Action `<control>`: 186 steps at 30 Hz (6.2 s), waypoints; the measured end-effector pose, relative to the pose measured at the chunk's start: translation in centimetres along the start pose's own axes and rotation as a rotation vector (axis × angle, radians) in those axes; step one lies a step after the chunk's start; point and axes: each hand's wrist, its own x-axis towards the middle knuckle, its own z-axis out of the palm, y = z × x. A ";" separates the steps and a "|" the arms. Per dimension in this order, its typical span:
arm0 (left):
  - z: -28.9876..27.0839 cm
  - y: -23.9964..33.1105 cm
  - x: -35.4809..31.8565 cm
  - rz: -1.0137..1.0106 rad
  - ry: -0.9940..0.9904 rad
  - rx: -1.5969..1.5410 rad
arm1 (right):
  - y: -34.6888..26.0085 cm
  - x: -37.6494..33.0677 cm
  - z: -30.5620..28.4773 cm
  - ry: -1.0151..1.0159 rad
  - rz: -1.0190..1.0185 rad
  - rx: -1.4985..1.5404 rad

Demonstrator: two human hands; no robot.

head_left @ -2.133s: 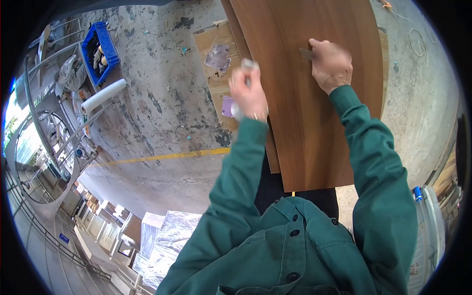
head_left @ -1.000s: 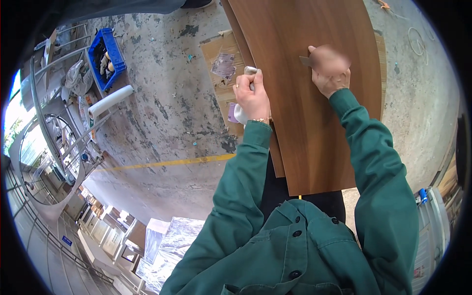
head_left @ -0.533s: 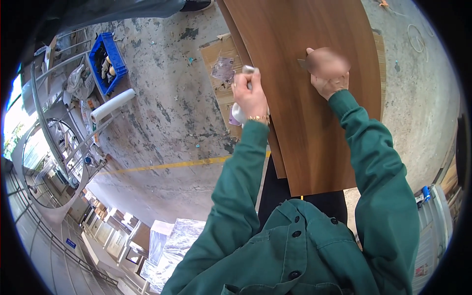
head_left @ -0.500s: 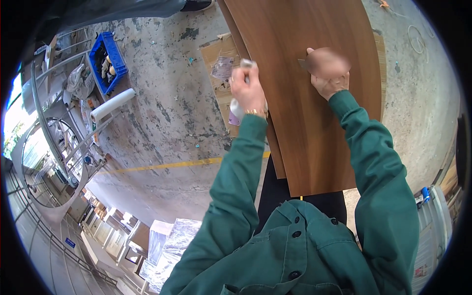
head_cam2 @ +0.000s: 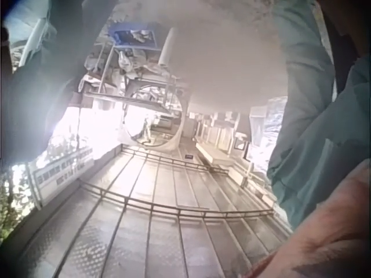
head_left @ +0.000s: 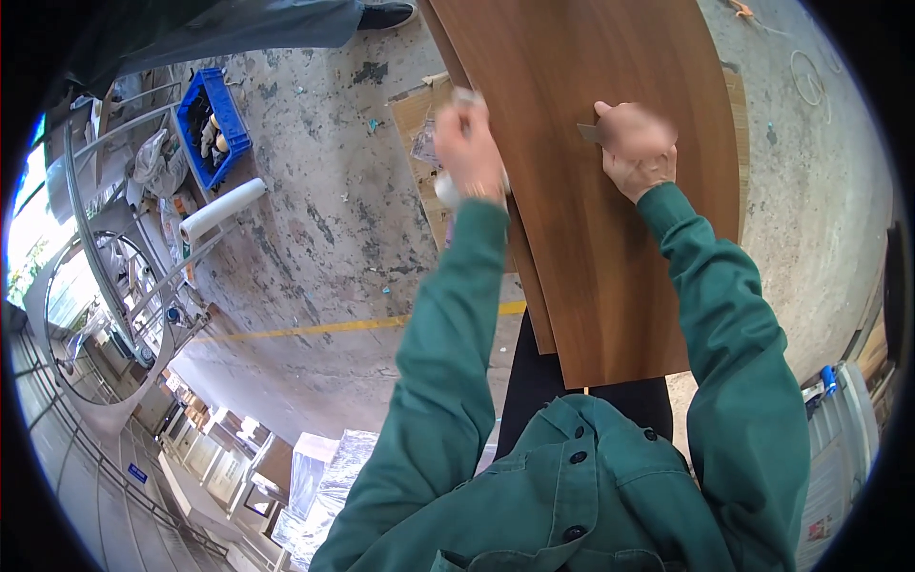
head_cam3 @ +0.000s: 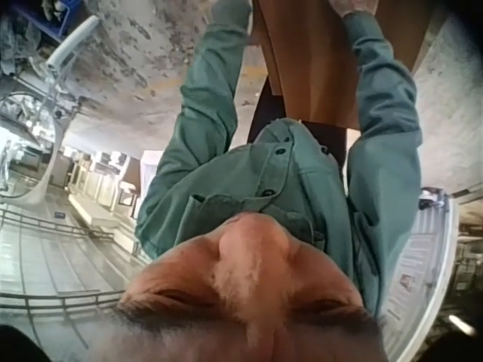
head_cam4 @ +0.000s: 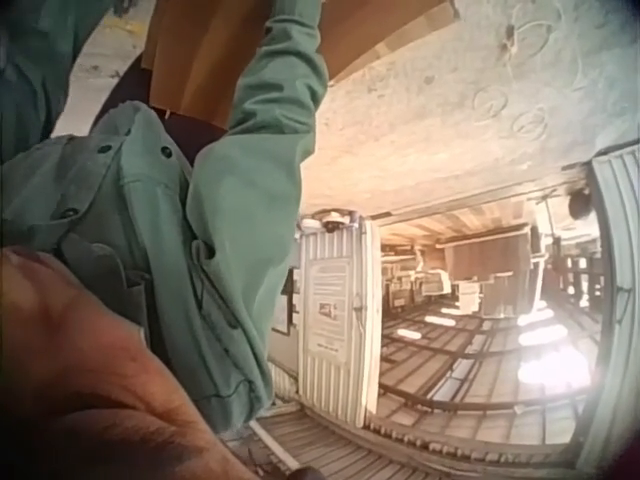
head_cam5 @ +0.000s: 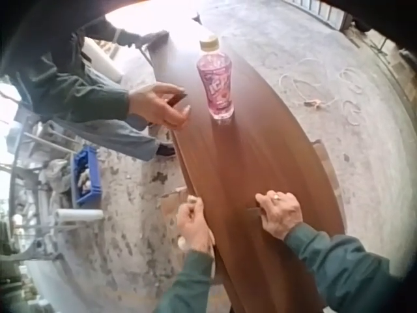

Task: Clean a wood panel with a solution and cloth, then use a small tool to scrape the edges.

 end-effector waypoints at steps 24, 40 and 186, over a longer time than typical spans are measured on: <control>-1.3 -1.9 -6.3 -0.015 -0.025 -0.023 | 0.4 -0.8 0.2 -0.026 -0.016 -0.020; 0.7 -0.6 -0.4 0.073 0.033 -0.008 | 0.4 -0.8 0.0 -0.037 -0.001 -0.002; -5.0 -0.5 9.7 0.407 0.292 0.459 | 0.8 -0.5 -0.1 0.017 0.013 0.008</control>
